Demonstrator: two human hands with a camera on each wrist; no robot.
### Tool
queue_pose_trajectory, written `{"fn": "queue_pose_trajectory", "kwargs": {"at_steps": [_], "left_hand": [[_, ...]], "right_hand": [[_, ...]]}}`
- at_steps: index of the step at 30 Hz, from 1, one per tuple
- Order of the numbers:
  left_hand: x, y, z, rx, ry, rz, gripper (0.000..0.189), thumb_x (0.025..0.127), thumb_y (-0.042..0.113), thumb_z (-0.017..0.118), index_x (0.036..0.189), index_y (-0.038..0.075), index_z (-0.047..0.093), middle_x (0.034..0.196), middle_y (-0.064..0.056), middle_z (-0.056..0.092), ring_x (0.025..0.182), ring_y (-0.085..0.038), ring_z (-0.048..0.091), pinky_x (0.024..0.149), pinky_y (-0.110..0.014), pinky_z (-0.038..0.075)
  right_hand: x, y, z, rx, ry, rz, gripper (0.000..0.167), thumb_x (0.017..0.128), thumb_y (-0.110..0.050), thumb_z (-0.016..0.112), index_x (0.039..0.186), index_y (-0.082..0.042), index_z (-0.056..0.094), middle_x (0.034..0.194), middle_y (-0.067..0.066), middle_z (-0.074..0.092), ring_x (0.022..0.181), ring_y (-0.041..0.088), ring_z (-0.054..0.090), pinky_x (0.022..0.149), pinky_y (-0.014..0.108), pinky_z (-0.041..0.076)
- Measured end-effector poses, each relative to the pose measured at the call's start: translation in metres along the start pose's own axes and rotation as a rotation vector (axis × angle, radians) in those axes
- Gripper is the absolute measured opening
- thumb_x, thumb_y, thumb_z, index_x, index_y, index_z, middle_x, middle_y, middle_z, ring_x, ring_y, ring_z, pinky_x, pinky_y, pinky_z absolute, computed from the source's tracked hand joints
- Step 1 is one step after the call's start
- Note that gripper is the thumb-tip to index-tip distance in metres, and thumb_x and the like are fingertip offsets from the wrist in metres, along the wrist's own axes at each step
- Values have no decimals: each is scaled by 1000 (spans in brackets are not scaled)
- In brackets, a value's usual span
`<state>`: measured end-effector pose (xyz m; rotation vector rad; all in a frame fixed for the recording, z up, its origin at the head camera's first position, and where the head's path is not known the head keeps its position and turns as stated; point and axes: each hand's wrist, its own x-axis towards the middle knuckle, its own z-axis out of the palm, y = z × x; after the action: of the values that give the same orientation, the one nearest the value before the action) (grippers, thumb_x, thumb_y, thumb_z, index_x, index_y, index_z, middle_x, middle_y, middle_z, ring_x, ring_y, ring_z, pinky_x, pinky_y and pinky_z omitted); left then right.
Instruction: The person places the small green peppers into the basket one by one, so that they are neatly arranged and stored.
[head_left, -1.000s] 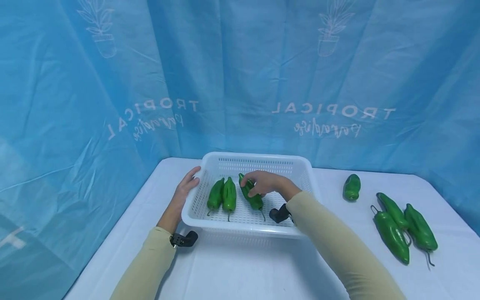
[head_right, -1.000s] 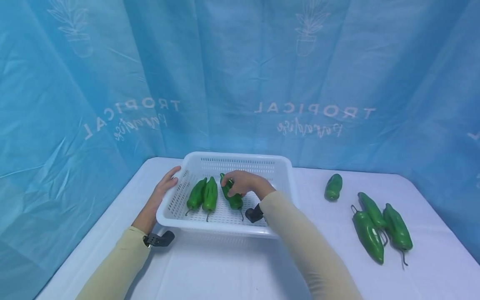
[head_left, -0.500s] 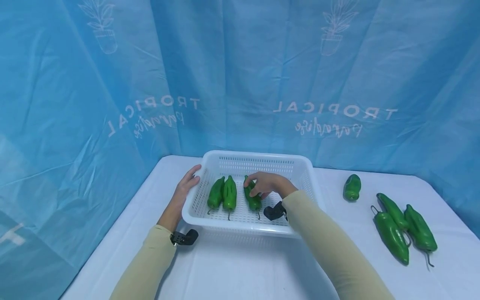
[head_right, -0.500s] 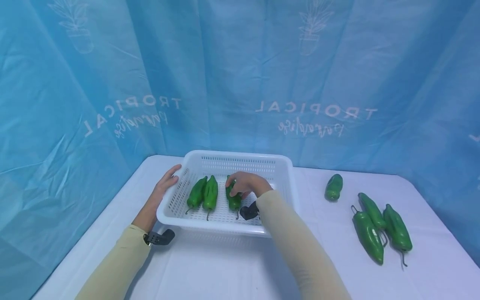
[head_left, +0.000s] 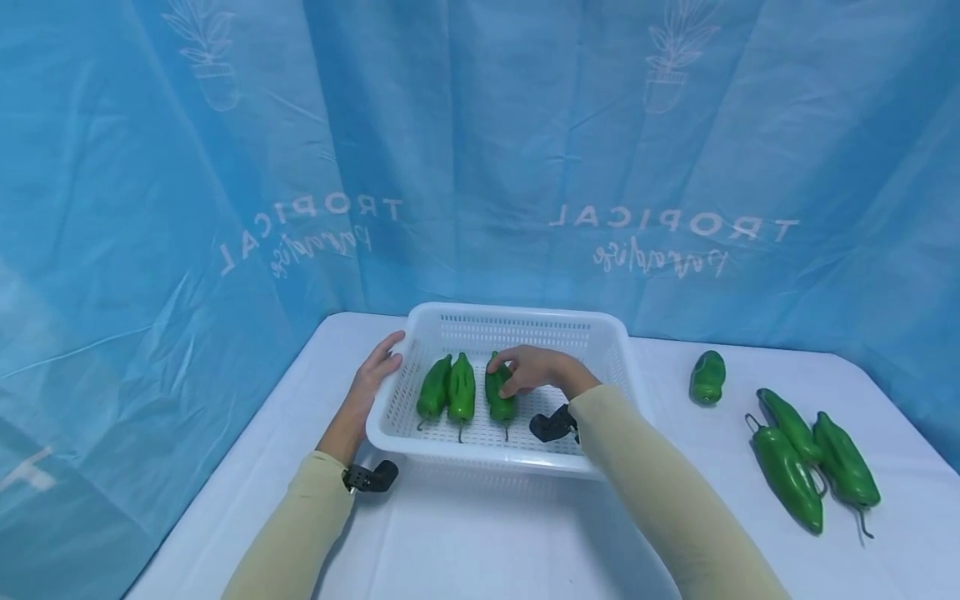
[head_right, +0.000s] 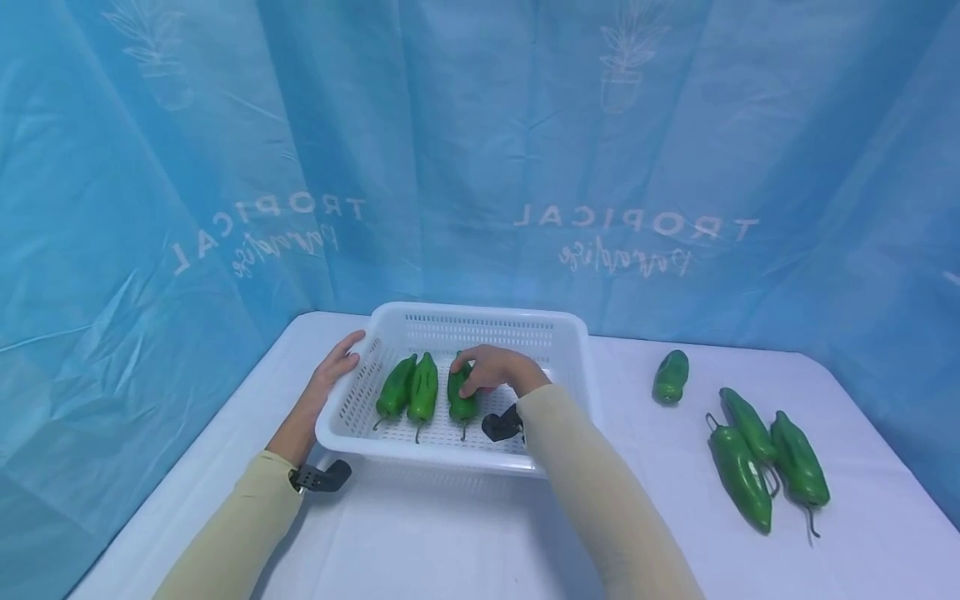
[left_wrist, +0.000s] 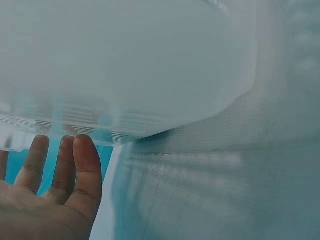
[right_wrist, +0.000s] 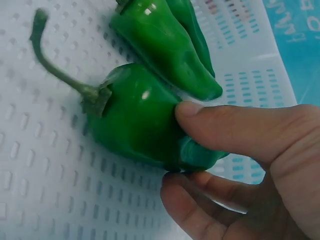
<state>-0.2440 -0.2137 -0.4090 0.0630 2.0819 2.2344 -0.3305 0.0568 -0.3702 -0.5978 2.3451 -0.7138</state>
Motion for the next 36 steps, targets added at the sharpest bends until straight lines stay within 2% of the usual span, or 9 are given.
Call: {"fn": "queue_pose_trajectory", "kwargs": {"at_steps": [2, 4, 9, 17, 25, 36], "left_hand": [[0, 0, 0, -2, -2, 2, 54, 107, 35, 37, 158, 31, 20, 163, -5, 29, 147, -34, 36, 116, -52, 36], [1, 0, 0, -1, 0, 2, 55, 106, 35, 38, 158, 31, 19, 164, -5, 27, 148, -33, 34, 117, -52, 35], [2, 0, 2, -3, 3, 3, 56, 106, 34, 38, 158, 30, 19, 165, -3, 25, 150, -33, 32, 118, -51, 33], [4, 2, 3, -35, 8, 5, 54, 106, 33, 37, 158, 30, 19, 162, -6, 29, 148, -32, 35, 119, -49, 33], [2, 1, 3, -1, -9, 23, 55, 106, 34, 36, 158, 29, 18, 163, -6, 28, 148, -33, 34, 118, -51, 32], [0, 1, 1, 5, 10, -1, 54, 107, 34, 37, 158, 30, 19, 164, -6, 27, 148, -34, 34, 118, -54, 33]], "right_hand": [[1, -2, 1, 4, -18, -24, 50, 89, -10, 69, 137, -14, 56, 122, 15, 57, 94, 18, 57, 89, 35, 52], [1, -4, 2, 8, -36, -42, 50, 90, -10, 69, 138, -12, 55, 125, 14, 57, 97, 15, 57, 89, 34, 53], [2, -7, 4, 24, -59, -48, 52, 90, -8, 68, 140, -11, 53, 115, 13, 60, 96, 17, 57, 89, 35, 52], [1, -7, 5, 54, -69, -34, 52, 92, -9, 67, 141, -12, 52, 136, 18, 55, 122, 26, 59, 102, 42, 51], [2, -7, 6, 56, -74, -14, 51, 92, -9, 67, 140, -13, 52, 139, 19, 53, 125, 27, 57, 103, 42, 51], [2, -10, 3, 51, -90, 0, 50, 94, -11, 65, 142, -17, 51, 147, 18, 47, 132, 30, 54, 104, 44, 51]]}}
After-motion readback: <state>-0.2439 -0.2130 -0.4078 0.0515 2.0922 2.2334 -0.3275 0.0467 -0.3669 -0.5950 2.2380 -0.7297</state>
